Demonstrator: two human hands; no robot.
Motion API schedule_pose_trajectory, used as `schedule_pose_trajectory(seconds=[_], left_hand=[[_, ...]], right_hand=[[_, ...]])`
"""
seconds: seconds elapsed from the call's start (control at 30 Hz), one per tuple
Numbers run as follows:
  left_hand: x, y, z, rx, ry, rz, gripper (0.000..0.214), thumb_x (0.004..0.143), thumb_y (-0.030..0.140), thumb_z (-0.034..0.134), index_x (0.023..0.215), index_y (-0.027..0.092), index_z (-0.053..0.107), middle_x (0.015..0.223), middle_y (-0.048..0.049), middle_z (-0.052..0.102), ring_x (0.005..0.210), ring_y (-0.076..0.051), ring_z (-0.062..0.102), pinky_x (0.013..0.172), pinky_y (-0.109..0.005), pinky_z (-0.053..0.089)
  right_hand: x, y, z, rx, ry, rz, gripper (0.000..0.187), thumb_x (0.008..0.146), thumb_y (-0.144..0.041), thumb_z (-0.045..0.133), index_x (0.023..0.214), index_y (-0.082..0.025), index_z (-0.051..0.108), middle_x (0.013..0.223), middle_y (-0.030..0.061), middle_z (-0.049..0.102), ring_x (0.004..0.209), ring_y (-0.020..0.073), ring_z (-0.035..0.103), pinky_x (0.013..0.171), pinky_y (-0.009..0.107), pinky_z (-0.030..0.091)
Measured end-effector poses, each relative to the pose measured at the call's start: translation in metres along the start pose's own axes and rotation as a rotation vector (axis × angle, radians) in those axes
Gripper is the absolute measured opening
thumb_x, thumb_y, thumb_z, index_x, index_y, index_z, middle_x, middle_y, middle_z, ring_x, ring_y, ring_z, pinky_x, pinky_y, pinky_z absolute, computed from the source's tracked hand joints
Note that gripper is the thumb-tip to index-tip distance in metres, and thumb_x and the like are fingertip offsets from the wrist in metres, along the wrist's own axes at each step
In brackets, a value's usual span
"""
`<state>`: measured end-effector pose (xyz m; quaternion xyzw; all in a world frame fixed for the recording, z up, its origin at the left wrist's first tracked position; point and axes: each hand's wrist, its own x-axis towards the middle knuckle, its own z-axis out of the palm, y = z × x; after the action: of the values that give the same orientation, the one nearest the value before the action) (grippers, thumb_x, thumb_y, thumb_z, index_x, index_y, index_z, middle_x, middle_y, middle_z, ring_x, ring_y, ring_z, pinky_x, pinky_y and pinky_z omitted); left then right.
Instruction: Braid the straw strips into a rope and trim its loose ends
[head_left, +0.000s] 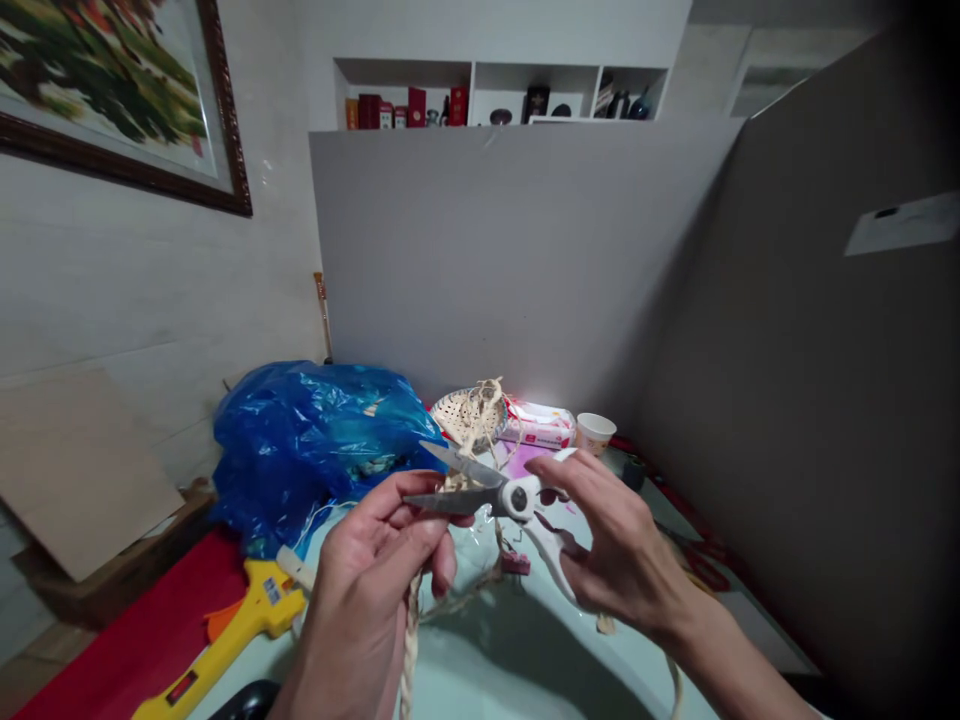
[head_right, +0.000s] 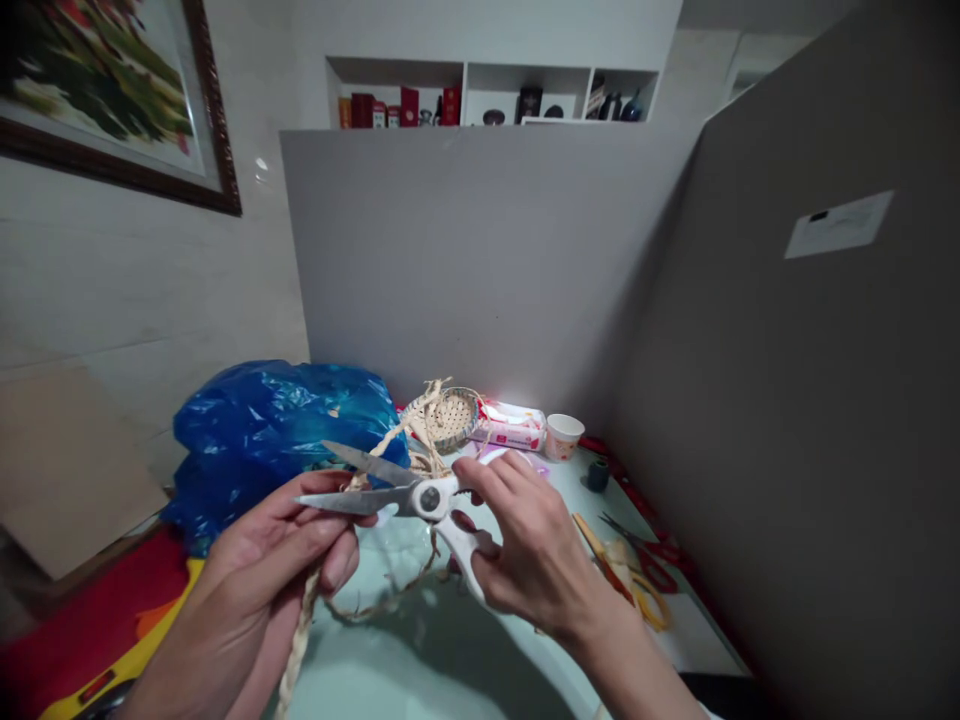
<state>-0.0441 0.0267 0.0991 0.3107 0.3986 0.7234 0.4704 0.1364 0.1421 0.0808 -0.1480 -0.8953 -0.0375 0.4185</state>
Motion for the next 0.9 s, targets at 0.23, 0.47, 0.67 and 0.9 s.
schedule_pose_trajectory(seconds=[0.23, 0.47, 0.67, 0.9], left_hand=[[0.003, -0.004, -0.003, -0.024, 0.054, -0.030, 0.009, 0.072, 0.020, 0.074, 0.080, 0.017, 0.072, 0.060, 0.0005, 0.059, 0.060, -0.010, 0.048, 0.059, -0.020, 0.040], [0.003, -0.005, -0.005, 0.015, 0.073, -0.011, 0.011, 0.070, 0.024, 0.077, 0.077, 0.017, 0.074, 0.059, 0.0012, 0.058, 0.060, -0.010, 0.047, 0.057, -0.020, 0.040], [0.001, -0.003, -0.002, -0.001, 0.083, -0.021, 0.014, 0.069, 0.027, 0.079, 0.066, 0.016, 0.070, 0.056, 0.0024, 0.055, 0.058, -0.008, 0.045, 0.056, -0.019, 0.039], [0.004, -0.001, 0.001, -0.020, 0.105, -0.031, 0.023, 0.063, 0.029, 0.083, 0.080, 0.016, 0.074, 0.055, 0.0015, 0.057, 0.057, -0.009, 0.047, 0.054, -0.018, 0.039]], right_hand=[[-0.001, 0.001, 0.003, -0.083, -0.010, -0.035, 0.066, 0.056, -0.001, 0.043, 0.121, -0.013, 0.050, 0.081, 0.0054, 0.048, 0.074, 0.0208, 0.043, 0.063, 0.034, 0.042], [-0.001, 0.002, 0.006, -0.095, 0.025, -0.030, 0.063, 0.059, 0.004, 0.043, 0.118, -0.015, 0.053, 0.076, 0.0038, 0.049, 0.070, 0.0186, 0.043, 0.062, 0.031, 0.041], [-0.008, 0.006, 0.011, -0.142, 0.071, -0.065, 0.055, 0.067, 0.005, 0.046, 0.117, -0.014, 0.055, 0.075, 0.0035, 0.060, 0.066, 0.0163, 0.050, 0.059, 0.027, 0.042], [-0.004, -0.002, 0.016, 0.126, 0.107, 0.216, 0.025, 0.078, -0.007, 0.057, 0.099, -0.018, 0.065, 0.071, 0.0004, 0.062, 0.056, 0.0118, 0.051, 0.053, 0.023, 0.041]])
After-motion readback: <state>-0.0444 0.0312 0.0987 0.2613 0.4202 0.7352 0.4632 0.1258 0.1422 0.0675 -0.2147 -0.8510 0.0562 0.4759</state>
